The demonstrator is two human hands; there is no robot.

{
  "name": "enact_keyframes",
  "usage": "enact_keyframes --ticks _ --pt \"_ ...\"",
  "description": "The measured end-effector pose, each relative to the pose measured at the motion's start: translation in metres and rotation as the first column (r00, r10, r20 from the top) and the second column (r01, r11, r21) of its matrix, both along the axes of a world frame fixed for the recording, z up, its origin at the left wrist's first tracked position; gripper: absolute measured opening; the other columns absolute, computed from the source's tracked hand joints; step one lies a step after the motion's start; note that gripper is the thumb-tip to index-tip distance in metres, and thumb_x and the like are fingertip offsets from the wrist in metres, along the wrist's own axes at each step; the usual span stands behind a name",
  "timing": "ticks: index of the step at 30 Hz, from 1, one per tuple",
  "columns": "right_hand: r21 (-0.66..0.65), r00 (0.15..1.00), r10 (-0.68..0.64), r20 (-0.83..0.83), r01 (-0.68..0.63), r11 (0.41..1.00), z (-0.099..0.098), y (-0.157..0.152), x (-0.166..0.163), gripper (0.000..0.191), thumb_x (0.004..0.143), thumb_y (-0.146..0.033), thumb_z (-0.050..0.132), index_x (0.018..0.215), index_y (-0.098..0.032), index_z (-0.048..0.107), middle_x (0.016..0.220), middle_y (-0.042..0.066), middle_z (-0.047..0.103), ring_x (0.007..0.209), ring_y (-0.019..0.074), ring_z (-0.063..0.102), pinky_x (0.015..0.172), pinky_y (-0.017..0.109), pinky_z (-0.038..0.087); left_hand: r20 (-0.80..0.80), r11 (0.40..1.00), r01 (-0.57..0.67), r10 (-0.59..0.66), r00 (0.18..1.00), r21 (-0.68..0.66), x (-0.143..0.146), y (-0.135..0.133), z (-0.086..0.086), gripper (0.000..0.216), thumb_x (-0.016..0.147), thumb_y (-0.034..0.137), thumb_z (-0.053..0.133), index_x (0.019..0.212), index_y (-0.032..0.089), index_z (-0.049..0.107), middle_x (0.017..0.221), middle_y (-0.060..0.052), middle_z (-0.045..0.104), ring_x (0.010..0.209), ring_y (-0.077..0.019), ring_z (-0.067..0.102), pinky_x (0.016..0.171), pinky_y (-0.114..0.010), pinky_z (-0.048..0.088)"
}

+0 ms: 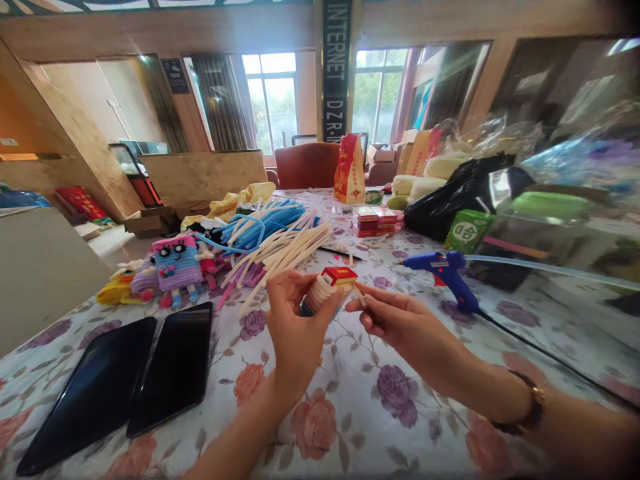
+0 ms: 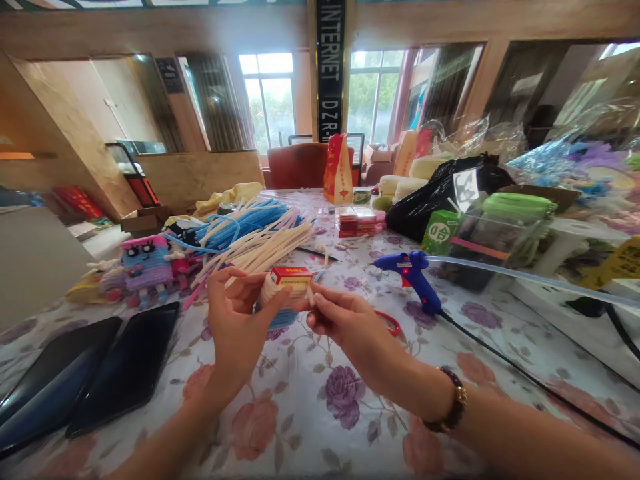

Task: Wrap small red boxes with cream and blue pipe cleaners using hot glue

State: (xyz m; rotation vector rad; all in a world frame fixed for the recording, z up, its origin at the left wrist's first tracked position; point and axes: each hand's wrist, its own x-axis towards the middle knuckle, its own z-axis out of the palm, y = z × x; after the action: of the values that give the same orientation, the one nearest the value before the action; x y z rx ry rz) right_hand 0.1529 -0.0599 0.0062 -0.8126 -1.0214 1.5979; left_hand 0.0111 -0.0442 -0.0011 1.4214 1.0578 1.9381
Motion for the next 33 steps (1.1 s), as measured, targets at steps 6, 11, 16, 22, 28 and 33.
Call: enact_keyframes --ticks 6,11,16,22,28,33 --pt "0.058 0.979 0.089 0.186 -0.101 0.993 0.002 0.011 0.014 0.019 0.076 -0.035 0.067 0.086 -0.020 0.071 0.079 0.003 0.067 0.057 0.0064 0.049 0.052 0.022 0.038 0.237 0.944 0.218 -0.159 0.958 -0.247 -0.010 0.012 0.003 0.052 0.058 0.025 0.078 0.090 0.024 0.038 0.078 0.002 0.065 0.071 -0.0150 0.065 0.067 -0.028 0.051" --pt "0.229 0.844 0.014 0.536 -0.161 0.960 0.010 0.015 0.024 0.031 0.082 -0.043 0.056 0.071 -0.017 0.070 0.067 0.004 0.065 0.051 0.0076 0.048 0.046 0.023 0.034 0.381 0.877 0.342 -0.205 0.902 -0.338 -0.012 0.014 0.002 0.057 0.051 0.024 0.083 0.089 0.022 0.040 0.074 0.004 0.063 0.060 -0.0097 0.060 0.059 -0.022 0.048" --pt "0.407 0.670 -0.164 0.724 -0.223 0.886 0.012 0.016 0.027 0.031 0.084 -0.041 0.052 0.072 -0.021 0.072 0.060 0.001 0.065 0.048 0.0088 0.049 0.047 0.024 0.036 0.448 0.810 0.406 -0.203 0.871 -0.423 -0.013 0.014 0.004 0.059 0.050 0.028 0.083 0.091 0.023 0.041 0.074 0.004 0.063 0.052 -0.0082 0.056 0.047 -0.018 0.043" --pt "0.636 0.663 -0.345 0.665 -0.259 0.727 0.015 0.023 0.028 0.017 0.081 -0.030 0.058 0.086 -0.029 0.075 0.073 0.000 0.069 0.060 0.0132 0.055 0.059 0.028 0.042 0.516 0.753 0.458 -0.185 0.837 -0.472 -0.016 0.017 0.004 0.052 0.050 0.027 0.082 0.087 0.021 0.045 0.067 0.005 0.060 0.050 -0.0081 0.056 0.044 -0.018 0.042" --pt "0.699 0.717 -0.347 0.605 -0.269 0.663 0.007 0.033 0.033 0.019 0.080 -0.029 0.060 0.094 -0.034 0.073 0.106 0.004 0.064 0.089 0.0187 0.059 0.073 0.034 0.049 0.534 0.767 0.460 -0.184 0.825 -0.447 -0.019 0.021 0.005 0.054 0.047 0.023 0.083 0.085 0.022 0.044 0.068 0.004 0.062 0.051 -0.0096 0.057 0.045 -0.019 0.043" --pt "0.584 0.838 -0.253 0.484 -0.094 0.806 -0.002 0.034 0.029 0.013 0.079 -0.035 0.063 0.081 -0.032 0.075 0.104 0.003 0.063 0.097 0.0201 0.057 0.080 0.036 0.047 0.528 0.793 0.493 -0.264 0.807 -0.357 -0.018 0.019 0.008 0.056 0.047 0.019 0.084 0.085 0.022 0.042 0.061 0.008 0.058 0.050 -0.0074 0.055 0.049 -0.017 0.044"
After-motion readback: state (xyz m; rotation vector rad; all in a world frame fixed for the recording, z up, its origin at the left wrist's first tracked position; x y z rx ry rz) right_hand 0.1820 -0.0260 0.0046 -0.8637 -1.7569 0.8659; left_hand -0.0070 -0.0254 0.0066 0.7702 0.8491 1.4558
